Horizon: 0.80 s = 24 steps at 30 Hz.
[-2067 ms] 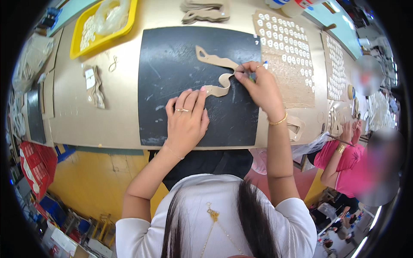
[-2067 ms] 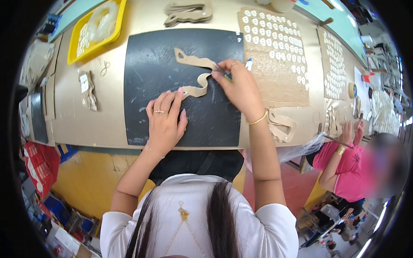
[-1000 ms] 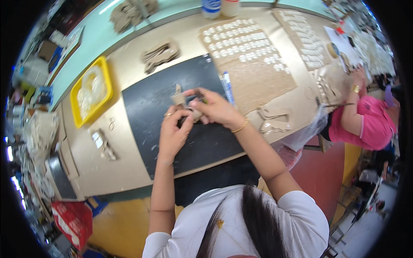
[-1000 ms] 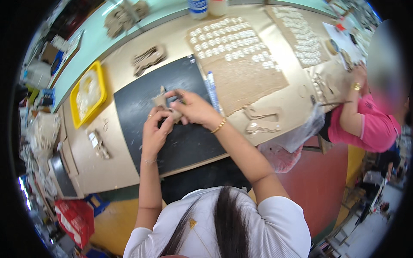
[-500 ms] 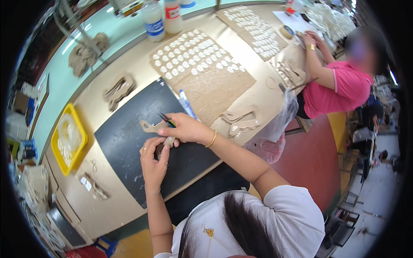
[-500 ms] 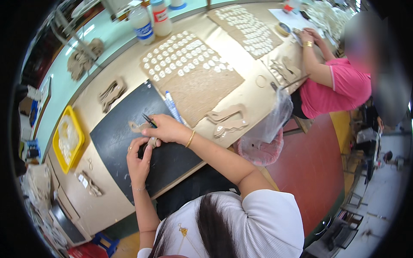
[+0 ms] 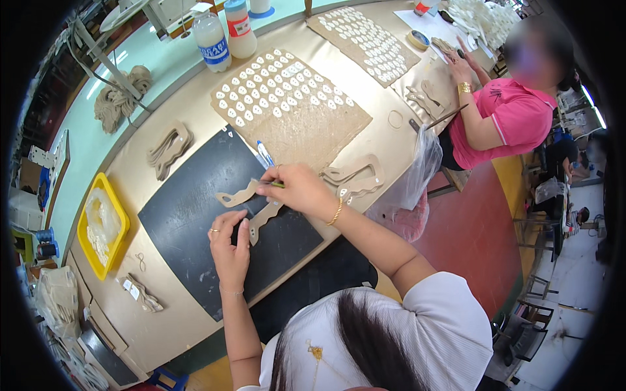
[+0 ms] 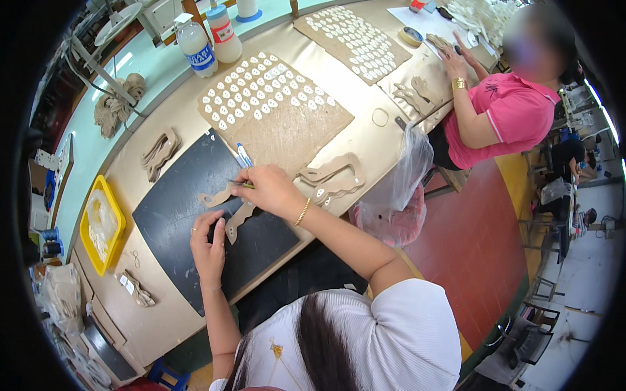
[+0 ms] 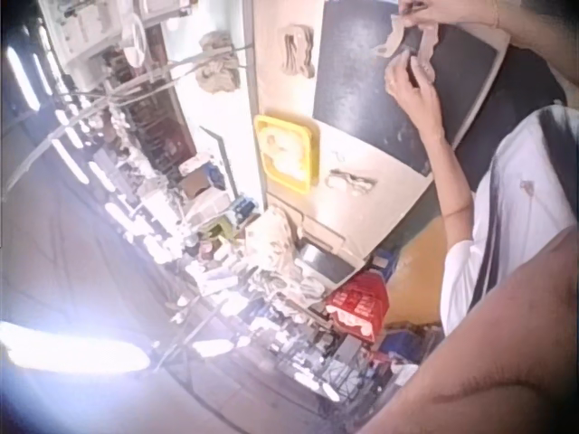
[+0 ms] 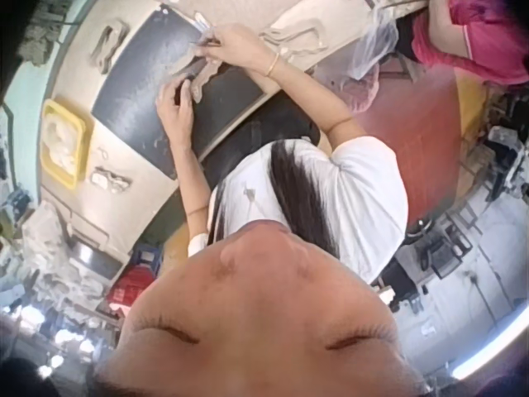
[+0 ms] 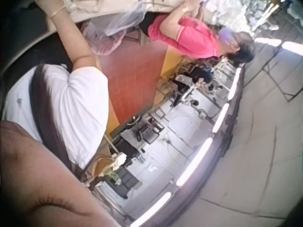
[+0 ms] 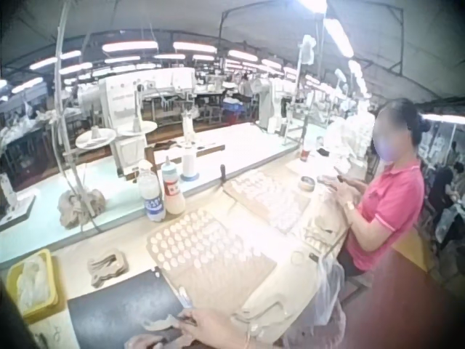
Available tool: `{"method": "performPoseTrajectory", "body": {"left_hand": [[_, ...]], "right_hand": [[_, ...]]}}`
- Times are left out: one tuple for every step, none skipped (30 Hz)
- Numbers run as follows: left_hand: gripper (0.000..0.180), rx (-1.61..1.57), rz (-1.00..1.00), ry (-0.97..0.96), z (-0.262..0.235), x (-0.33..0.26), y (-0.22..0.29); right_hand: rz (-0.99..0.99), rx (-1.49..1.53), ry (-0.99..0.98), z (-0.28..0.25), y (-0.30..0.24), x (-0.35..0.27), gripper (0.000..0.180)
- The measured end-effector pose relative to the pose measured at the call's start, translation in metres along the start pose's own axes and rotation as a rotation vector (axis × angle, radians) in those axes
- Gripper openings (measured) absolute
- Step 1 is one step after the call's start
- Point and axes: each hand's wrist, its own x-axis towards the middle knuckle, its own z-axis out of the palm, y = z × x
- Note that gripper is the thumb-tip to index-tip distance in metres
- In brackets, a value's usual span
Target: The person uses a craft knife to cut small decorative shapes from a sheet of paper or cardstock on a black cutting mat. They repeatedly pick up a shape, cut along its edges, and place the finished piece onto a nearby board. Another person works at an adjacent station in the background.
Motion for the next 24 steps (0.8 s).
{"method": "performPoseTrajectory", "body": {"left_hand": [[0.016, 0.013, 0.001, 0.012, 0.0, -0.002, -0.001], [0.017, 0.037, 0.016, 0.028, -0.002, -0.004, -0.004], [0.017, 0.052, 0.034, 0.043, -0.002, -0.006, -0.006], [0.018, 0.068, 0.051, 0.057, -0.002, -0.008, -0.009], [0.018, 0.08, 0.067, 0.069, -0.001, -0.011, -0.01], [0.018, 0.099, 0.058, 0.051, -0.001, -0.012, -0.009], [0.018, 0.122, 0.084, 0.043, 0.0, -0.013, -0.008], [0.019, 0.149, 0.107, 0.04, 0.0, -0.013, -0.008], [0.019, 0.175, 0.134, 0.032, 0.002, -0.012, -0.008], [0.019, 0.184, 0.143, 0.039, 0.002, -0.013, -0.008], [0.019, 0.192, 0.155, 0.048, 0.003, -0.013, -0.008], [0.019, 0.193, 0.171, 0.052, 0.004, -0.013, -0.008], [0.019, 0.199, 0.173, 0.053, 0.005, -0.013, -0.009], [0.019, 0.213, 0.175, 0.061, 0.003, -0.014, -0.009], [0.019, 0.221, 0.182, 0.061, 0.003, -0.013, -0.009], [0.02, 0.221, 0.186, 0.059, 0.004, -0.013, -0.01], [0.02, 0.223, 0.19, 0.057, 0.005, -0.013, -0.01], [0.02, 0.226, 0.192, 0.057, 0.005, -0.013, -0.01], [0.021, 0.226, 0.198, 0.054, 0.006, -0.012, -0.009], [0.021, 0.231, 0.203, 0.053, 0.006, -0.011, -0.008], [0.022, 0.236, 0.208, 0.053, 0.006, -0.011, -0.006], [0.023, 0.249, 0.21, 0.046, 0.007, -0.012, -0.005], [0.024, 0.263, 0.215, 0.045, 0.008, -0.012, -0.004], [0.025, 0.278, 0.219, 0.043, 0.01, -0.012, -0.001]], "right_hand": [[0.005, -0.001, 0.015, -0.005, 0.001, -0.004, 0.03], [0.012, -0.009, 0.007, -0.01, 0.0, -0.009, 0.029], [0.009, 0.001, 0.026, -0.016, 0.003, -0.015, 0.03], [0.006, 0.011, 0.045, -0.022, 0.007, -0.021, 0.03], [0.007, 0.017, 0.063, -0.03, 0.011, -0.029, 0.03], [0.007, -0.009, 0.075, -0.041, 0.013, -0.036, 0.031], [0.065, 0.003, 0.097, -0.052, 0.015, -0.046, 0.03], [0.118, 0.016, 0.116, -0.062, 0.016, -0.054, 0.029], [0.174, 0.028, 0.138, -0.073, 0.021, -0.063, 0.027], [0.168, -0.001, 0.175, -0.084, 0.031, -0.07, 0.026], [0.159, -0.032, 0.214, -0.095, 0.042, -0.075, 0.025], [0.199, 0.016, 0.244, -0.106, 0.052, -0.08, 0.025], [0.237, 0.065, 0.273, -0.116, 0.062, -0.084, 0.024], [0.268, 0.119, 0.299, -0.123, 0.072, -0.085, 0.024], [0.33, 0.12, 0.302, -0.131, 0.082, -0.088, 0.025], [0.391, 0.12, 0.304, -0.138, 0.092, -0.089, 0.027], [0.452, 0.121, 0.305, -0.143, 0.104, -0.091, 0.029], [0.449, 0.11, 0.327, -0.146, 0.113, -0.089, 0.029], [0.383, -0.024, 0.378, -0.148, 0.119, -0.092, 0.029], [0.31, -0.153, 0.425, -0.147, 0.119, -0.091, 0.03], [0.235, -0.281, 0.471, -0.145, 0.118, -0.09, 0.03], [0.269, -0.36, 0.504, -0.144, 0.116, -0.088, 0.03], [0.298, -0.439, 0.539, -0.144, 0.106, -0.083, 0.03], [0.326, -0.518, 0.573, -0.143, 0.1, -0.077, 0.03]]}}
